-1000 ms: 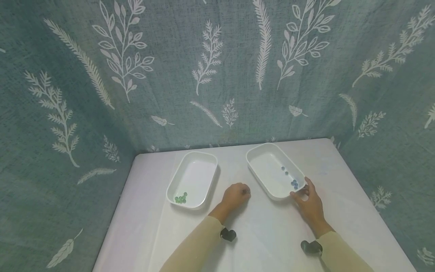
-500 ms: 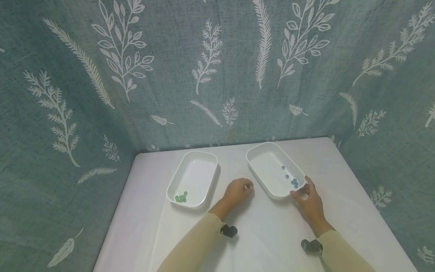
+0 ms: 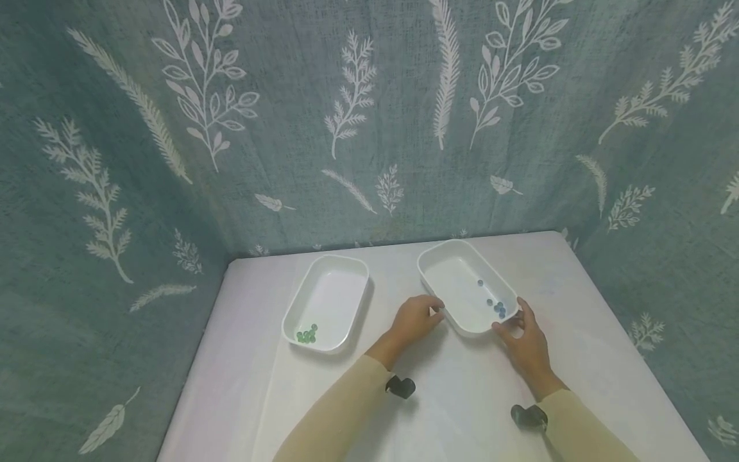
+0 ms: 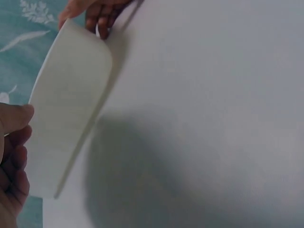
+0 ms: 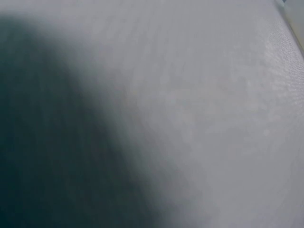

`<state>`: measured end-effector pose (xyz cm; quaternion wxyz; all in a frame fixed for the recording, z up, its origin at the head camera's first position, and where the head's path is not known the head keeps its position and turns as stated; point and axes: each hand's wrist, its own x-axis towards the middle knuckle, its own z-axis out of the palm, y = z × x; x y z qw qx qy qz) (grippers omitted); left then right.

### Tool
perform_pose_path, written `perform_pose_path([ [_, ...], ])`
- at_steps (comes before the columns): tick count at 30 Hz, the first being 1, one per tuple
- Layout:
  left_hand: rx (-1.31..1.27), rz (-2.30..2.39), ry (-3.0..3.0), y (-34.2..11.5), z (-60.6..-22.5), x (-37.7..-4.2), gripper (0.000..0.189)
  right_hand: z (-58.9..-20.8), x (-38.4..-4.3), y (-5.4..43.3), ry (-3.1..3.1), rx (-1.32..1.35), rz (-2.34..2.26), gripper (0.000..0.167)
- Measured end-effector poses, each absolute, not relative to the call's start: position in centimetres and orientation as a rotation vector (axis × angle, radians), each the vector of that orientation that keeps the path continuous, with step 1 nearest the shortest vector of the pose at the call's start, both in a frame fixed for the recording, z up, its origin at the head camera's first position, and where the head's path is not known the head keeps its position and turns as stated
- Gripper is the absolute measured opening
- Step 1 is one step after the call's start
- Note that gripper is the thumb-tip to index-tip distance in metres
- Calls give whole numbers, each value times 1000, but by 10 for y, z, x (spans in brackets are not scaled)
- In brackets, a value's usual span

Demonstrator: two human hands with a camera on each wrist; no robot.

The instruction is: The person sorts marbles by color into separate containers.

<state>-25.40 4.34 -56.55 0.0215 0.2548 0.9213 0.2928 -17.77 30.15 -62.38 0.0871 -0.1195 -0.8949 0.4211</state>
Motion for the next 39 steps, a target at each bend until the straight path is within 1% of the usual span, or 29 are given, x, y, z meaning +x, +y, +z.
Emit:
perform_pose_path([
  [18, 808, 954, 2808, 62, -559, -250, 18, -624, -177, 301, -2658, -345, 1257, 95],
  [26, 808, 975, 2801, 65, -558, -246, 17, -623, -178, 301, -2665, -340, 1249, 95],
  [39, 834, 934, 2823, 63, -559, -246, 19, -621, -176, 299, -2654, -332, 1251, 94],
])
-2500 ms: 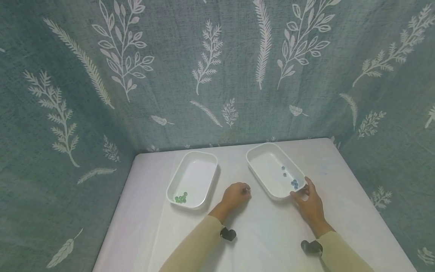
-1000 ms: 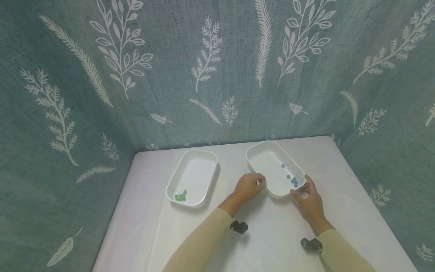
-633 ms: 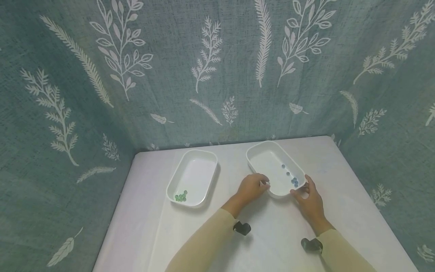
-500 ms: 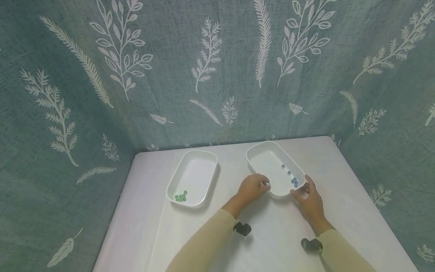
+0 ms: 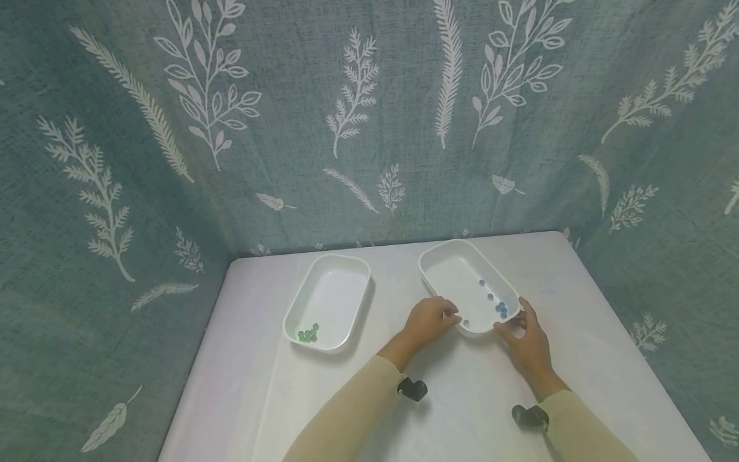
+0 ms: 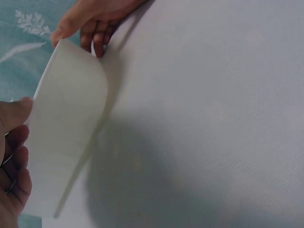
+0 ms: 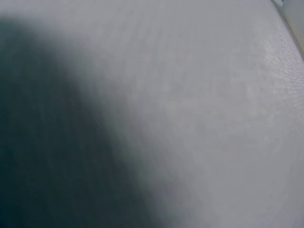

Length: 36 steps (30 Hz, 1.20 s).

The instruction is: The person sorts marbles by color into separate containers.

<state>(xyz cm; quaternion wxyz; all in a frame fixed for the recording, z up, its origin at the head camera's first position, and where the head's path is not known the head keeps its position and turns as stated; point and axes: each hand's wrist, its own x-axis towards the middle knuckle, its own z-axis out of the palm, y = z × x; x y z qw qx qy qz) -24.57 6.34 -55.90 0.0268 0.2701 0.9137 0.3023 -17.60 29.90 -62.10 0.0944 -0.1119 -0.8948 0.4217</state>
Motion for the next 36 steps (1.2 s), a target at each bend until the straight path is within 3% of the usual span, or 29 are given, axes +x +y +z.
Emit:
perform_pose_path([
  [36, 785, 806, 2867, 27, -558, -238, 19, -627, -178, 303, -2637, -303, 1281, 95],
])
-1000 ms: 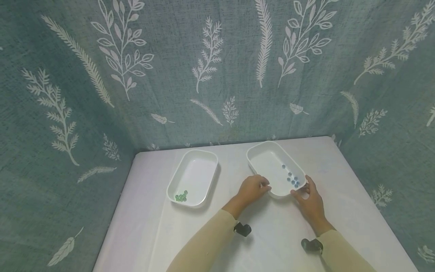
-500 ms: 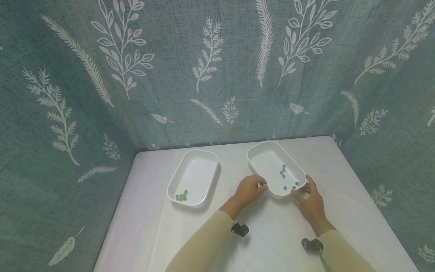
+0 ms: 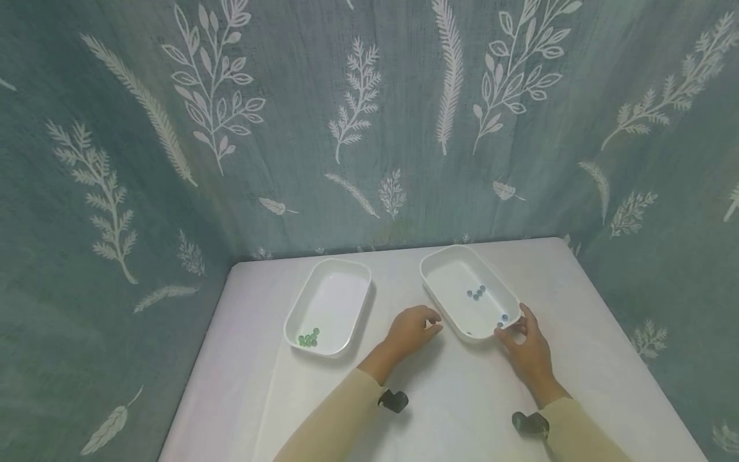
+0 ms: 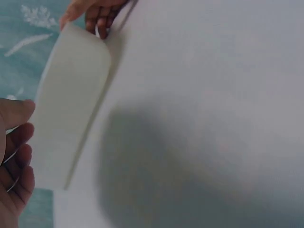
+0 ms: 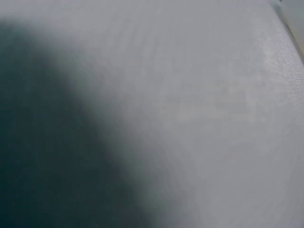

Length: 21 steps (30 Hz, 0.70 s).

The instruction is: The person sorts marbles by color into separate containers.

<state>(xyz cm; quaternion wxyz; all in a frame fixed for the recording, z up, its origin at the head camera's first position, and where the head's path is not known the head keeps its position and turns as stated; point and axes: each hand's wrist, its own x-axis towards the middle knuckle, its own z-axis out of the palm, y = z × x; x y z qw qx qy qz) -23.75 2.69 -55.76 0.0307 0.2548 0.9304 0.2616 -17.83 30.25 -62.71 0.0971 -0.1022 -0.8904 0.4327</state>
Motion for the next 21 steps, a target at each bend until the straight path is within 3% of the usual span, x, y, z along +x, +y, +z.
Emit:
perform_pose_path([
  [10, 1105, 671, 3070, -25, -530, -216, 16, -631, -182, 304, -2612, -325, 1324, 97],
  [21, 1033, 733, 3287, -102, -523, -209, 22, -614, -178, 317, -2708, -287, 1457, 91],
])
